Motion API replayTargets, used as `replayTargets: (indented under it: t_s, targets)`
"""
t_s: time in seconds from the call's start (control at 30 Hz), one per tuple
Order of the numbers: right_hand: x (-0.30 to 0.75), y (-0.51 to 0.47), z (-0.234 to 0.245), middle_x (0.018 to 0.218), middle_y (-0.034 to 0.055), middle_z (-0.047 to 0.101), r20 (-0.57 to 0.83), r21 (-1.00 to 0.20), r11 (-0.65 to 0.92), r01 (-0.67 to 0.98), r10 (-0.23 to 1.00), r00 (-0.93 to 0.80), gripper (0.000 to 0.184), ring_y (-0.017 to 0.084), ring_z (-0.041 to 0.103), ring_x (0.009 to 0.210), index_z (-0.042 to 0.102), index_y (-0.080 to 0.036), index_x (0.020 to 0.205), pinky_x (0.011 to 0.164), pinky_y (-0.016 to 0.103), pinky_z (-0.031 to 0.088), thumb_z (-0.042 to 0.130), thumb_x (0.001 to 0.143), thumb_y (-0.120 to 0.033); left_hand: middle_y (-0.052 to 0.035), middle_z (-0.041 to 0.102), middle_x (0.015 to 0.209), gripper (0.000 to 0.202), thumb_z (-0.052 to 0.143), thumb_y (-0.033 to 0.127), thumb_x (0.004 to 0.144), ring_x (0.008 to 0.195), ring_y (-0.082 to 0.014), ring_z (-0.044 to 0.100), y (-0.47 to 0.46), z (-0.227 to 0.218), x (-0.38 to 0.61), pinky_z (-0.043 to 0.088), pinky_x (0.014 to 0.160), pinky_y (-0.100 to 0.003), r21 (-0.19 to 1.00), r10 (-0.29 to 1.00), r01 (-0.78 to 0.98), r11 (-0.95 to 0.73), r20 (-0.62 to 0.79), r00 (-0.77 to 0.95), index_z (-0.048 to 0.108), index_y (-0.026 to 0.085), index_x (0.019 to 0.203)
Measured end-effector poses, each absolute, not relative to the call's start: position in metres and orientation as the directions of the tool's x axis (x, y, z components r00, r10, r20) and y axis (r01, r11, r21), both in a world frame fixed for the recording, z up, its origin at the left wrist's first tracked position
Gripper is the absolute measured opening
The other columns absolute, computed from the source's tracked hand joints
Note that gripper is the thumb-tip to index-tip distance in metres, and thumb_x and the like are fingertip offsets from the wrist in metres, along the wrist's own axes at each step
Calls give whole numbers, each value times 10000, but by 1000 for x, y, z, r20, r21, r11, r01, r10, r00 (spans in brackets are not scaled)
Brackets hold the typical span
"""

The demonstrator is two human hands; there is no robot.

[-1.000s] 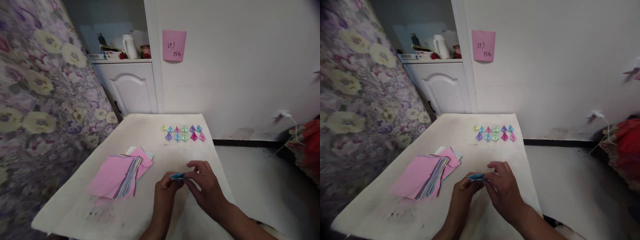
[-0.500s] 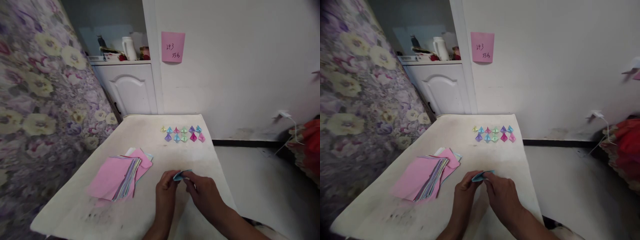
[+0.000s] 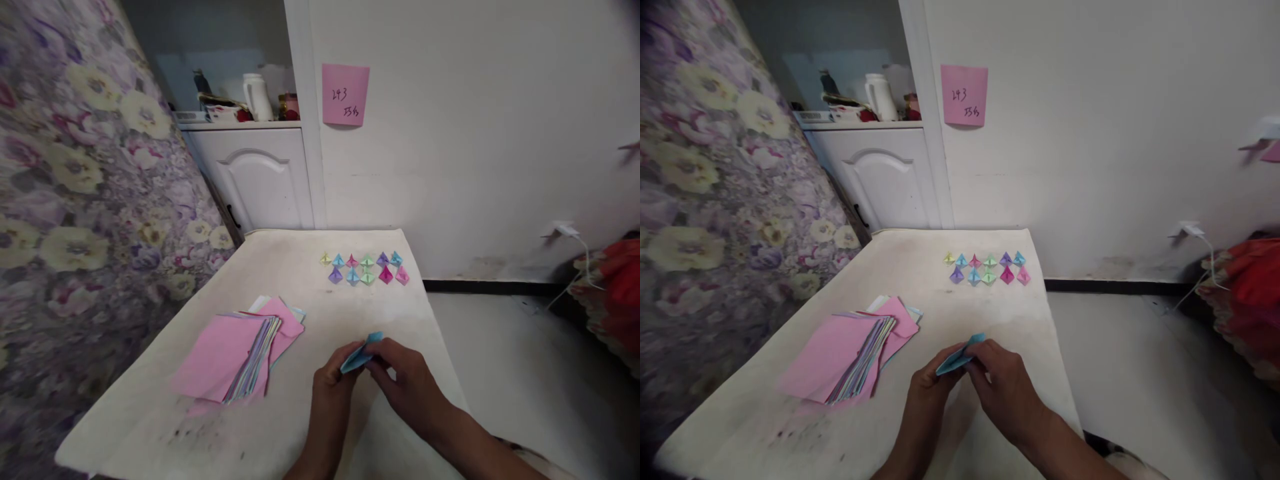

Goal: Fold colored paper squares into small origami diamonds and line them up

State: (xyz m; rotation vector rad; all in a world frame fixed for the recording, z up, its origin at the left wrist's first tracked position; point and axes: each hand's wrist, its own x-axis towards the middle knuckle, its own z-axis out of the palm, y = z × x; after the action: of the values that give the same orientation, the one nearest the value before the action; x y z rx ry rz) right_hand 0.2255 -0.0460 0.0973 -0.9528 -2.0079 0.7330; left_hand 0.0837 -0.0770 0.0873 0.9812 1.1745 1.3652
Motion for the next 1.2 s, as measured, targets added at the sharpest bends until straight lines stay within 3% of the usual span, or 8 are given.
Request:
replayTargets:
  t_s: [0.23,0.6,0.8,0.93,1.2]
  targets:
    - [226,-46,97,837,5,630,418,-758,571,315,796,-437,181,143,604,740,594,-239,945,673,261,487,478,856,-132,-63,715,1033,263,615,229,767,982,-265,631,-80,81,86,470,922,-409,937,991,-341,71,-106,-83,710,200,1011]
    - [225,-44,97,882,2,572,285,-779,501,377,819,-498,255,109,546,646,610,-237,957,596,242,459,478,811,-73,-61,681,1122,332,612,181,727,1069,-277,590,-77,87,78,457,939,-402,962,992,-265,69,-95,-87,696,226,1045]
    - [228,-41,100,836,-14,575,227,-780,472,410,825,-517,308,109,526,621,632,-249,905,565,228,450,487,744,-31,-81,692,1090,346,572,149,721,1048,-256,600,-79,97,74,440,956,-387,878,980,-438,194,-191,51,700,189,1040]
    - [228,-41,100,797,-15,558,208,-797,455,397,824,-527,258,114,520,621,634,-245,847,538,218,453,487,760,-51,-124,694,1059,299,612,261,757,1017,-261,610,-81,96,72,429,948,-396,822,972,-518,237,-204,120,706,150,1018]
    - [228,-41,103,769,-12,526,199,-762,476,440,818,-540,221,123,536,653,636,-235,809,559,229,458,503,778,-62,-112,705,1020,333,725,269,690,942,-214,626,-79,73,74,438,920,-344,773,964,-581,256,-248,96,708,158,1004]
